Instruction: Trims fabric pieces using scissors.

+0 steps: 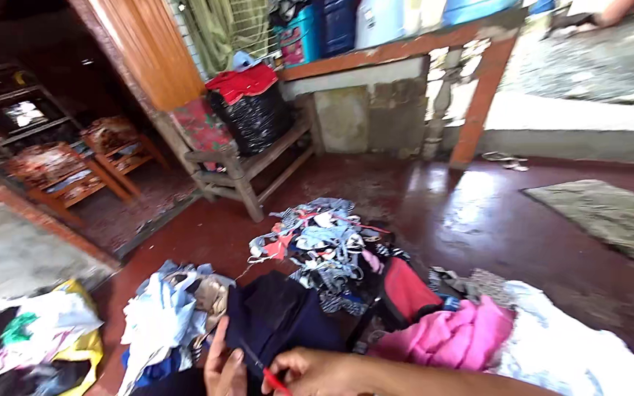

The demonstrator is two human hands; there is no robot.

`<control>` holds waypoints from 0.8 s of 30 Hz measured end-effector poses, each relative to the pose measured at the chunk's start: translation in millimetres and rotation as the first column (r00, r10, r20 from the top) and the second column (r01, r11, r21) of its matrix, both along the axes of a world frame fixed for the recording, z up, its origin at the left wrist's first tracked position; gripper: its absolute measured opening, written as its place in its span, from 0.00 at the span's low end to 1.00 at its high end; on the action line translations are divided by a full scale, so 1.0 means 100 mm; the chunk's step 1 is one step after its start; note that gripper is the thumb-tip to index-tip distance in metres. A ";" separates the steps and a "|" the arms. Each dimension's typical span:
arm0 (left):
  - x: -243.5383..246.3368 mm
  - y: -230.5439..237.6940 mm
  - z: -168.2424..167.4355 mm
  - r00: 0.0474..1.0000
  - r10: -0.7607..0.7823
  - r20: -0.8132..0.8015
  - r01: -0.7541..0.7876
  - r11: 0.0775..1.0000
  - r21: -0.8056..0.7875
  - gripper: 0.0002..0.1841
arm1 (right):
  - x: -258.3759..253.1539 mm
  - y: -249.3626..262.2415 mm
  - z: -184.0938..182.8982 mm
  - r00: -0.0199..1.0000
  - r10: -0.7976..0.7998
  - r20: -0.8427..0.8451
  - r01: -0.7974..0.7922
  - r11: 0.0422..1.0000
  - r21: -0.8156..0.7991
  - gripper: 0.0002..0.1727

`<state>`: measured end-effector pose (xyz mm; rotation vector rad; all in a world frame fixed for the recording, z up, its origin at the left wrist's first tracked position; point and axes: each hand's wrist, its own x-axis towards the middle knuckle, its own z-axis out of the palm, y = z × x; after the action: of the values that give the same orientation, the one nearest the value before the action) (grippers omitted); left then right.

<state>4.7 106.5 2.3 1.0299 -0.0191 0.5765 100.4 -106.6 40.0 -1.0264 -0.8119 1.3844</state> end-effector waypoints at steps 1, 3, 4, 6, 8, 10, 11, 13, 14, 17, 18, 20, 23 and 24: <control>0.01 -0.02 0.00 1.000 0.024 -0.007 -0.024 0.999 -0.022 0.38 | 0.01 -0.01 0.03 1.000 0.028 -0.011 -0.028 1.000 -0.009 0.19; 0.02 -0.05 -0.01 0.998 0.057 0.002 -0.057 0.997 -0.051 0.40 | 0.03 -0.02 0.05 0.996 0.072 -0.054 -0.072 0.997 -0.013 0.20; 0.03 -0.06 -0.01 0.998 0.066 0.011 -0.065 0.996 -0.065 0.41 | 0.04 -0.02 0.05 0.992 0.088 -0.088 -0.088 0.996 -0.002 0.19; 0.04 -0.07 0.01 0.998 0.065 0.019 -0.063 0.994 -0.084 0.41 | 0.06 -0.02 0.06 0.978 0.130 -0.161 -0.126 0.991 0.037 0.18; 0.04 -0.09 0.02 0.999 0.048 0.023 -0.046 0.994 -0.095 0.41 | 0.09 -0.02 0.04 0.953 0.185 -0.240 -0.170 0.982 0.082 0.18; 0.05 -0.11 0.04 0.999 0.016 0.034 -0.013 0.994 -0.104 0.42 | 0.11 -0.02 0.03 0.927 0.227 -0.299 -0.202 0.973 0.114 0.17; 0.05 -0.11 0.05 0.999 0.002 0.042 0.003 0.994 -0.107 0.42 | 0.11 -0.03 0.03 0.920 0.234 -0.316 -0.206 0.971 0.120 0.17; 0.05 -0.11 0.06 0.998 -0.019 0.056 0.025 0.994 -0.108 0.43 | 0.10 -0.03 0.04 0.913 0.233 -0.336 -0.202 0.971 0.125 0.17; 0.05 -0.11 0.06 0.998 -0.025 0.061 0.032 0.994 -0.107 0.44 | 0.09 -0.03 0.04 0.909 0.236 -0.344 -0.203 0.971 0.129 0.16; 0.04 -0.10 0.07 0.999 -0.006 0.051 0.011 0.994 -0.109 0.45 | 0.14 -0.03 0.05 0.896 0.266 -0.355 -0.229 0.963 0.143 0.16; 0.04 -0.09 0.07 0.999 0.006 0.044 -0.001 0.994 -0.112 0.46 | 0.16 -0.03 0.07 0.893 0.279 -0.353 -0.243 0.959 0.144 0.15; 0.02 -0.09 0.07 0.999 -0.004 0.046 0.009 0.996 -0.093 0.46 | 0.19 -0.03 0.07 0.887 0.289 -0.360 -0.252 0.956 0.148 0.16; 0.03 -0.10 0.06 0.994 -0.093 0.061 0.095 0.995 -0.032 0.45 | 0.19 -0.02 0.04 0.878 0.270 -0.396 -0.222 0.961 0.162 0.17; 0.03 -0.12 0.07 0.993 -0.107 0.055 0.109 0.994 -0.027 0.45 | 0.18 -0.02 0.03 0.880 0.254 -0.402 -0.204 0.965 0.163 0.18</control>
<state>8.0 94.7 9.1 0.9782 -0.1131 0.5044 118.6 -108.2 43.2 -0.5188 -0.6925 1.6656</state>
